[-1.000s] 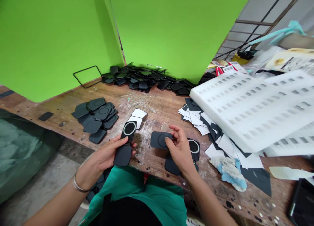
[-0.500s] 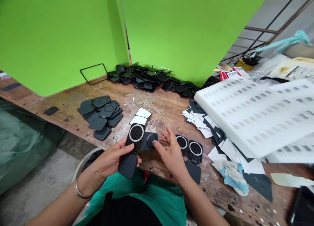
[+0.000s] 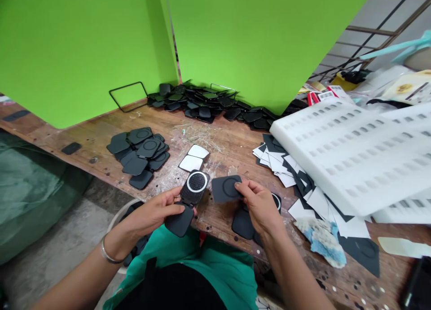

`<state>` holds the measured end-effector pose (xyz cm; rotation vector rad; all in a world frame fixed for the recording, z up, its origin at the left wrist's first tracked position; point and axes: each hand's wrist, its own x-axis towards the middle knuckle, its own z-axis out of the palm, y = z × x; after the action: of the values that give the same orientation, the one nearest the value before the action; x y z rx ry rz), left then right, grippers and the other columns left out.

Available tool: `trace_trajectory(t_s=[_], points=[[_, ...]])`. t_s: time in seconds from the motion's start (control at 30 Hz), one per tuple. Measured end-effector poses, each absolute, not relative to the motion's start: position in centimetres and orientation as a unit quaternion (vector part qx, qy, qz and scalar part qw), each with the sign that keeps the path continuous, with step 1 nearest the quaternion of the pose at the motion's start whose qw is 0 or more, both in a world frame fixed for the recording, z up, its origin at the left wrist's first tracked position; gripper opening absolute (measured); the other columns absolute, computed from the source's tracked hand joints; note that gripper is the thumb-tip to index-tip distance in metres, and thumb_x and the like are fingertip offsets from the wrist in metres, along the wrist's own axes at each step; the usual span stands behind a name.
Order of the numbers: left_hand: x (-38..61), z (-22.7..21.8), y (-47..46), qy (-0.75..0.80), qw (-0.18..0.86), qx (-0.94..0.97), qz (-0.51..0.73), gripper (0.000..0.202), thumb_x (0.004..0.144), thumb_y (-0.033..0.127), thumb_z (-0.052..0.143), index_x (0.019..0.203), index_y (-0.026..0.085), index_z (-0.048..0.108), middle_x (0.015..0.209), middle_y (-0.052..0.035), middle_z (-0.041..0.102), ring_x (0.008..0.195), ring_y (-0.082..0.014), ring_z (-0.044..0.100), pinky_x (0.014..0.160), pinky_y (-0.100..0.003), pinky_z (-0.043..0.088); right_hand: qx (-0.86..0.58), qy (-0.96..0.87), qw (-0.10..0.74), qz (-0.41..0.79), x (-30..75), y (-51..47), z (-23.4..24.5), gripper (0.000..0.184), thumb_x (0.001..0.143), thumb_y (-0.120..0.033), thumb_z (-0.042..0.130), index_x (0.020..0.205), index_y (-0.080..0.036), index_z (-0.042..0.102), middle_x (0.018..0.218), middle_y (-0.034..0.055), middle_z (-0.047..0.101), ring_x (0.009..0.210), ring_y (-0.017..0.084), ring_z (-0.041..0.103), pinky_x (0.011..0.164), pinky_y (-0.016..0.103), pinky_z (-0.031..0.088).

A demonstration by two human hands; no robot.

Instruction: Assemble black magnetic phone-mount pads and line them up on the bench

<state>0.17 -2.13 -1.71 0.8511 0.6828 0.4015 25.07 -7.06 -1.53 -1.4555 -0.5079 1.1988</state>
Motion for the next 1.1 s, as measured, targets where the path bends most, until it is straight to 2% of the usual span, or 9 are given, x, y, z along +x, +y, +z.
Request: trace_trajectory(t_s=[0.13,0.23,0.37,0.53,0.73,1.1], points=[[0.6,-1.5,-2.4,0.333,0.844,0.396,0.141,0.055,0.081,0.023,0.069,0.133,0.017,0.052,0.085,-0.0076,0.073,0.077,-0.0214,0.072,0.070,-0.030,0.057,-0.589,-0.267,0.485,0.588,24.4,-7.4,-0.8,0.038,0.051,-0.044,0.089,0.053,-0.019,0.062,0.069,0.0018,0.065,0.063,0.013,0.053,0.058,0.025,0.042],[1.0,-1.5,-2.4,0.347,0.845,0.394,0.100,0.053,0.080,0.025,0.068,0.131,0.018,0.055,0.081,-0.0070,0.073,0.066,-0.0207,0.072,0.060,-0.028,0.057,-0.582,-0.288,0.471,0.597,23.6,-7.3,-0.6,0.044,0.051,-0.045,0.089,0.048,-0.020,0.053,0.065,0.0008,0.062,0.062,0.013,0.052,0.061,0.027,0.042],[1.2,-1.6,-2.4,0.351,0.835,0.420,0.059,0.048,0.082,0.024,0.063,0.129,0.016,0.057,0.069,-0.0068,0.072,0.060,-0.0186,0.071,0.054,-0.023,0.055,-0.576,-0.281,0.473,0.605,23.0,-7.1,-0.7,0.044,0.049,-0.044,0.089,0.048,-0.019,0.053,0.066,0.0006,0.063,0.062,0.012,0.051,0.060,0.026,0.041],[1.5,-1.6,-2.6,0.352,0.834,0.422,0.051,0.047,0.080,0.022,0.062,0.126,0.015,0.059,0.070,-0.0067,0.072,0.058,-0.0182,0.070,0.052,-0.023,0.055,-0.575,-0.260,0.468,0.618,22.9,-7.3,-1.5,0.043,0.048,-0.042,0.090,0.049,-0.018,0.054,0.070,0.0011,0.065,0.063,0.012,0.052,0.061,0.025,0.042],[1.7,-1.4,-2.6,0.355,0.833,0.423,0.048,0.048,0.080,0.023,0.063,0.127,0.013,0.057,0.065,-0.0065,0.071,0.055,-0.0179,0.069,0.049,-0.022,0.054,-0.589,-0.274,0.461,0.604,23.0,-7.7,-2.1,0.041,0.051,-0.046,0.089,0.053,-0.018,0.059,0.069,0.0026,0.066,0.064,0.015,0.056,0.063,0.028,0.046],[1.7,-1.9,-2.9,0.340,0.839,0.420,0.062,0.047,0.079,0.025,0.067,0.125,0.015,0.060,0.071,-0.0079,0.072,0.057,-0.0196,0.070,0.051,-0.025,0.056,-0.602,-0.310,0.450,0.582,23.0,-7.8,-1.9,0.044,0.052,-0.051,0.086,0.052,-0.020,0.056,0.076,0.0051,0.069,0.067,0.018,0.058,0.063,0.030,0.045]])
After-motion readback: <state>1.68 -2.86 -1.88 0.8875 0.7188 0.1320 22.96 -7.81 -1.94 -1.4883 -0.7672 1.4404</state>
